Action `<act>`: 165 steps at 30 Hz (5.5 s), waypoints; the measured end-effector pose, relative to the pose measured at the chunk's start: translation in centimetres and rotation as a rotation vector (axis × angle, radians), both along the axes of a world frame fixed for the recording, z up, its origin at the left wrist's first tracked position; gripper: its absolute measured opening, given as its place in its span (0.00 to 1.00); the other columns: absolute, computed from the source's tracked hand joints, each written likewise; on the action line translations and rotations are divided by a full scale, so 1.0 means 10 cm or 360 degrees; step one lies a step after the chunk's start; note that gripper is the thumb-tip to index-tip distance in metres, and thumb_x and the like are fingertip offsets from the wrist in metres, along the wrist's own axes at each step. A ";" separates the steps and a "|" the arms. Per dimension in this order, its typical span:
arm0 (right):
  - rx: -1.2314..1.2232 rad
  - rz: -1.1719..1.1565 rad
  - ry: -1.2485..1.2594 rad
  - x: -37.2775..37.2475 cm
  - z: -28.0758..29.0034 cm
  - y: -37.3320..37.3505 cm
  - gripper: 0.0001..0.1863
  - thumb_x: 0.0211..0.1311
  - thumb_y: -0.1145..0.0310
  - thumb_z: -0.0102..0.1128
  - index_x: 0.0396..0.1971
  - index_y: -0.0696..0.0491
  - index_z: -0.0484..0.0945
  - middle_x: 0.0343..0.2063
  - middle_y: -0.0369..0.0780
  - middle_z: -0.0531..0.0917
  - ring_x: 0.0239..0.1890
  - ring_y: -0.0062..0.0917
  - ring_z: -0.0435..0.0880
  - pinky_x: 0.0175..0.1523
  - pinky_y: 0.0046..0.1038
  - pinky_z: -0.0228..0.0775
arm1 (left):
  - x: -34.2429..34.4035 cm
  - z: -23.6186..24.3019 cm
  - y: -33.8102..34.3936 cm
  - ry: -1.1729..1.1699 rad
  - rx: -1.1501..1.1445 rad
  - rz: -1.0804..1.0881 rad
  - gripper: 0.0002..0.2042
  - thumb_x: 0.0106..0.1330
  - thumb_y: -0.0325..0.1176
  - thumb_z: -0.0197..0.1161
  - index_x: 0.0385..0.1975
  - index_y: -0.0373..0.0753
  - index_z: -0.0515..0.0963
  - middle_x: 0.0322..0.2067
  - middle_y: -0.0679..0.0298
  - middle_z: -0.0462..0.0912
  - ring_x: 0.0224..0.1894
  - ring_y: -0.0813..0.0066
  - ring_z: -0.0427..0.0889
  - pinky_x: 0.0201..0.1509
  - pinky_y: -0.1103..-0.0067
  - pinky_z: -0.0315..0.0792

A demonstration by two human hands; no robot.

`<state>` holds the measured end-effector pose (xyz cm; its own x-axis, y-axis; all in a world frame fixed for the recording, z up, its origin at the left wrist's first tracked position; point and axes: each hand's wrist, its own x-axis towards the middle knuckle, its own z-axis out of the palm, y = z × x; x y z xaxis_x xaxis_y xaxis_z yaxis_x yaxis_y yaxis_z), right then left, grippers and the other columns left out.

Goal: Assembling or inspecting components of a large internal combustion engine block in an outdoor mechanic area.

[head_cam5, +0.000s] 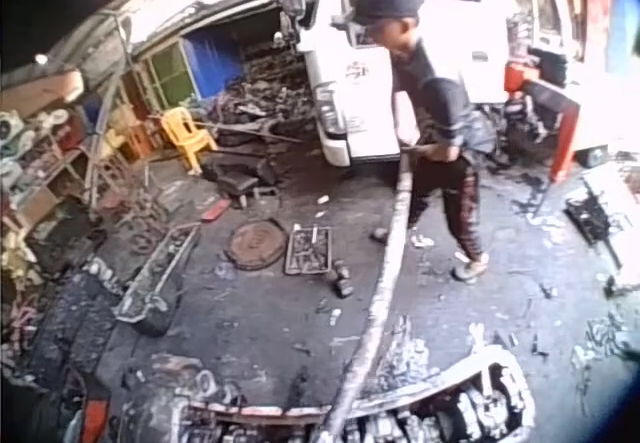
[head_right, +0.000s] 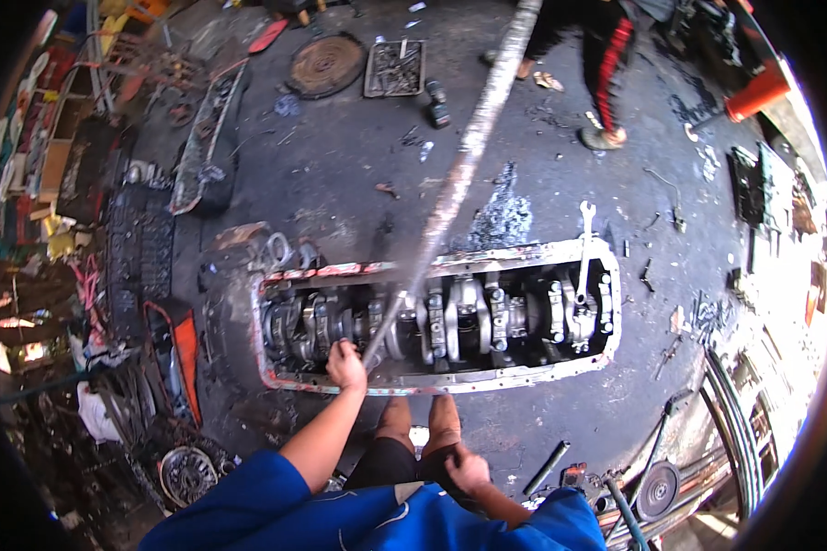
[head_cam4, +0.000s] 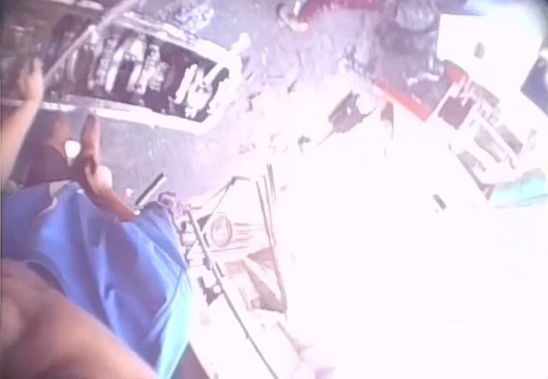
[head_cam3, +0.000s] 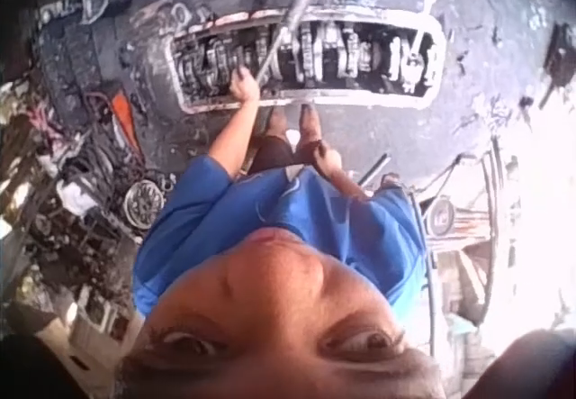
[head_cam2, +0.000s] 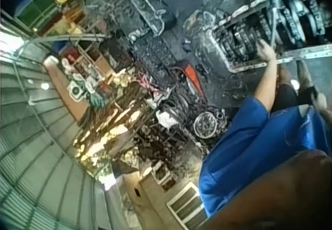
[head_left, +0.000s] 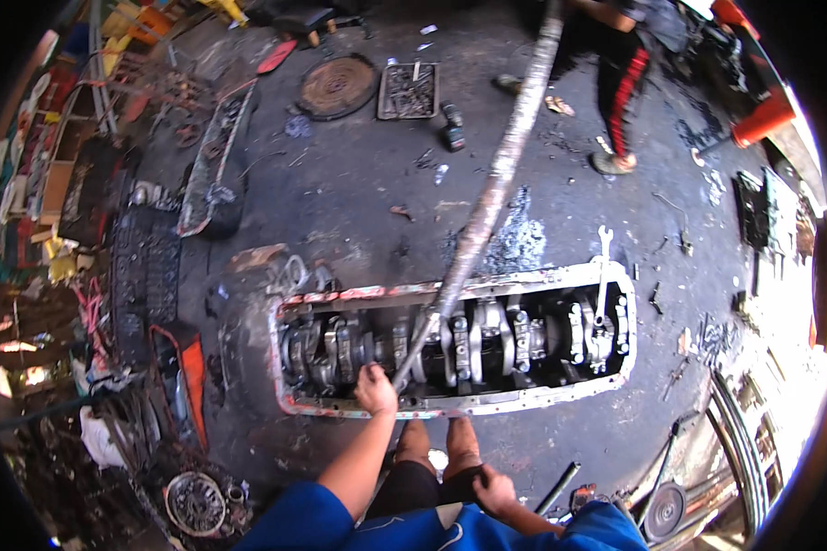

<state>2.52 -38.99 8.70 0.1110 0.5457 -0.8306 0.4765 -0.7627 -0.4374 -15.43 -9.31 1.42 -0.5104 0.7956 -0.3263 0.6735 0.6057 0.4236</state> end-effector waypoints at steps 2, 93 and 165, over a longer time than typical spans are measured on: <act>0.0093 0.0074 0.0100 -0.12 0.00 -0.09 0.16 0.59 0.56 0.57 0.38 0.53 0.75 0.36 0.53 0.83 0.42 0.51 0.82 0.48 0.48 0.74 | 0.03 0.09 -0.01 -0.0141 -0.0002 -0.0124 0.21 0.69 0.54 0.52 0.33 0.41 0.80 0.30 0.53 0.84 0.38 0.46 0.82 0.43 0.57 0.72; 0.0637 -0.3392 0.1660 -1.49 1.24 0.82 0.09 0.69 0.58 0.57 0.33 0.44 0.70 0.17 0.28 0.64 0.22 0.19 0.65 0.41 0.30 0.64 | -3.08 2.69 -0.67 0.0329 -0.1609 -0.1981 0.23 0.56 0.39 0.68 0.54 0.42 0.79 0.44 0.45 0.76 0.46 0.43 0.80 0.52 0.60 0.75; 0.1241 -0.4328 0.0260 -0.27 -0.42 -1.28 0.11 0.67 0.61 0.63 0.37 0.51 0.74 0.38 0.39 0.82 0.46 0.35 0.81 0.58 0.42 0.72 | 0.52 0.53 0.52 0.0543 -0.1415 -0.3256 0.16 0.48 0.34 0.65 0.40 0.41 0.77 0.35 0.50 0.83 0.43 0.48 0.83 0.48 0.59 0.75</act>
